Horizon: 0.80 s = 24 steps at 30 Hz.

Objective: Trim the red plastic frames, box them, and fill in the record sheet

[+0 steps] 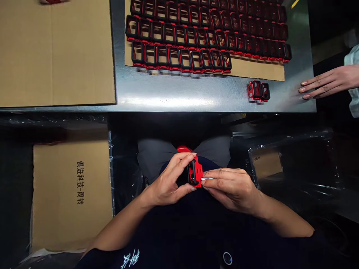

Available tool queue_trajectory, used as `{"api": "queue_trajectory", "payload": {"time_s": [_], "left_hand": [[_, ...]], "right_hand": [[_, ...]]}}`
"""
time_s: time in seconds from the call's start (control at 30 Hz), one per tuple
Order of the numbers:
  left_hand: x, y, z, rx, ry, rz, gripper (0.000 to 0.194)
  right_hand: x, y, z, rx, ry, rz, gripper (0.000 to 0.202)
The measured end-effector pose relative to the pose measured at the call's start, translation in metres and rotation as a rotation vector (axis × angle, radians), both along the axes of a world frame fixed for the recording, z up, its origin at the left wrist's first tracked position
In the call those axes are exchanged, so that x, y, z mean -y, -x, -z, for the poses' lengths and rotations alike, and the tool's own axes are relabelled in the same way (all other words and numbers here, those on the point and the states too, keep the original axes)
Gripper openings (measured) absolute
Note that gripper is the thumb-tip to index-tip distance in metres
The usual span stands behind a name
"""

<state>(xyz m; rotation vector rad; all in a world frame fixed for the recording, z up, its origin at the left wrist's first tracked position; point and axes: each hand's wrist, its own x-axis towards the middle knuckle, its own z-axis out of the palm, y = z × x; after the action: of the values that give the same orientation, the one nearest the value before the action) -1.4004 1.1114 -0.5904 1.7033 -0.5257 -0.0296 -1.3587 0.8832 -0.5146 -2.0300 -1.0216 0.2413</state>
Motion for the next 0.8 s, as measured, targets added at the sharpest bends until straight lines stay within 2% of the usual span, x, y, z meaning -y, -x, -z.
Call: {"api": "queue_trajectory", "payload": {"time_s": [0.13,0.23,0.37,0.43,0.5,0.6,0.67,0.73,0.8], "left_hand": [[0.004,0.004,0.005,-0.075,0.096,-0.086,0.078],[0.008,0.008,0.012,-0.146,0.273,-0.133,0.075],[0.009,0.012,0.016,-0.226,0.513,-0.202,0.075],[0.007,0.013,0.015,-0.234,0.548,-0.232,0.074],[0.006,0.014,0.013,-0.219,0.553,-0.245,0.074],[0.006,0.014,0.011,-0.192,0.539,-0.245,0.075],[0.007,0.014,0.010,-0.180,0.527,-0.247,0.076],[0.007,0.014,0.010,-0.166,0.516,-0.247,0.078],[0.006,0.013,0.012,-0.142,0.500,-0.243,0.082]], "right_hand": [[-0.004,0.001,0.003,-0.007,-0.038,0.016,0.016],[-0.007,-0.001,0.007,-0.032,-0.083,0.082,0.018],[-0.007,-0.025,0.019,-0.102,-0.117,0.422,0.016],[-0.007,-0.051,0.032,-0.079,-0.101,0.587,0.025],[-0.009,-0.085,0.048,0.043,-0.060,0.677,0.029],[-0.015,-0.138,0.071,0.264,0.065,0.686,0.024],[-0.019,-0.162,0.077,0.331,0.142,0.651,0.024],[-0.024,-0.166,0.074,0.365,0.153,0.644,0.025],[-0.028,-0.148,0.062,0.328,0.069,0.674,0.021]]}}
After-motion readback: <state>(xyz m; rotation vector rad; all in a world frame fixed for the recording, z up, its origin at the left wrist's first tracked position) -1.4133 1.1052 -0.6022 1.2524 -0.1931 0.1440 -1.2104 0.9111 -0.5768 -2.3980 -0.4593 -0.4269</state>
